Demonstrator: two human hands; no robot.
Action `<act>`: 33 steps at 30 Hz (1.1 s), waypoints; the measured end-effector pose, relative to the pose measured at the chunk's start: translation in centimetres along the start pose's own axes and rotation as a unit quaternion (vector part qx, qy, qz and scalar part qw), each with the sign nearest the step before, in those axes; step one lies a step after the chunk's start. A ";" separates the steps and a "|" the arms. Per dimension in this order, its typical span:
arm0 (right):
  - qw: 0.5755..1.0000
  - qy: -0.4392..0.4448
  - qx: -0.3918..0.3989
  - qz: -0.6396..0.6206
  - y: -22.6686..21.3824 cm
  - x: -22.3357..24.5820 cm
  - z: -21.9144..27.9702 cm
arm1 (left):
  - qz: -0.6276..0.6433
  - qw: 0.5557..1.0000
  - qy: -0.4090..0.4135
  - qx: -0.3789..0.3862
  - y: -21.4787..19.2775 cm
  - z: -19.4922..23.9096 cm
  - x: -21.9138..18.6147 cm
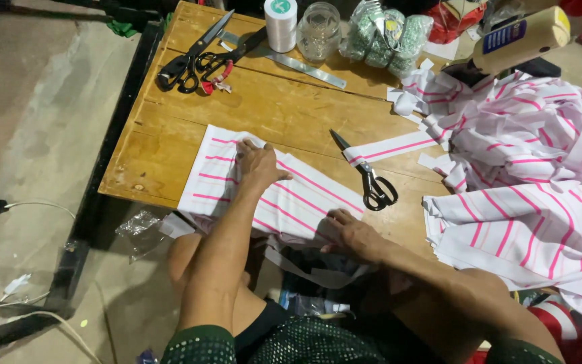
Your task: Cutting a piece of striped fabric with scissors on a wooden workbench
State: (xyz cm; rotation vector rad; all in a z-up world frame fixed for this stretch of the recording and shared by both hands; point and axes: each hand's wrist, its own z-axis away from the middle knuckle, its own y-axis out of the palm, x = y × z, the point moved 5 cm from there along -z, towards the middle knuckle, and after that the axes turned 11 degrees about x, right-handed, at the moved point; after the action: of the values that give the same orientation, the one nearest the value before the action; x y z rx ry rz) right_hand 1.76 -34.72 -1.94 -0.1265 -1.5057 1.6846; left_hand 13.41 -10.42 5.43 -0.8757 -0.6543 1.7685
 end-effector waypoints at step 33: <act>0.998 0.055 -0.023 0.019 -0.7 -11.3 -2.8 | -0.213 0.842 0.181 -0.462 9.9 -6.6 12.2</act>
State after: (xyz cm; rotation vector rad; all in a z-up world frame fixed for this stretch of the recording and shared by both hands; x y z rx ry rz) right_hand 10.88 -39.79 -7.14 -0.2681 -1.4683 1.6462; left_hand 10.60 -2.06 -9.16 -1.5090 -1.3581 0.7818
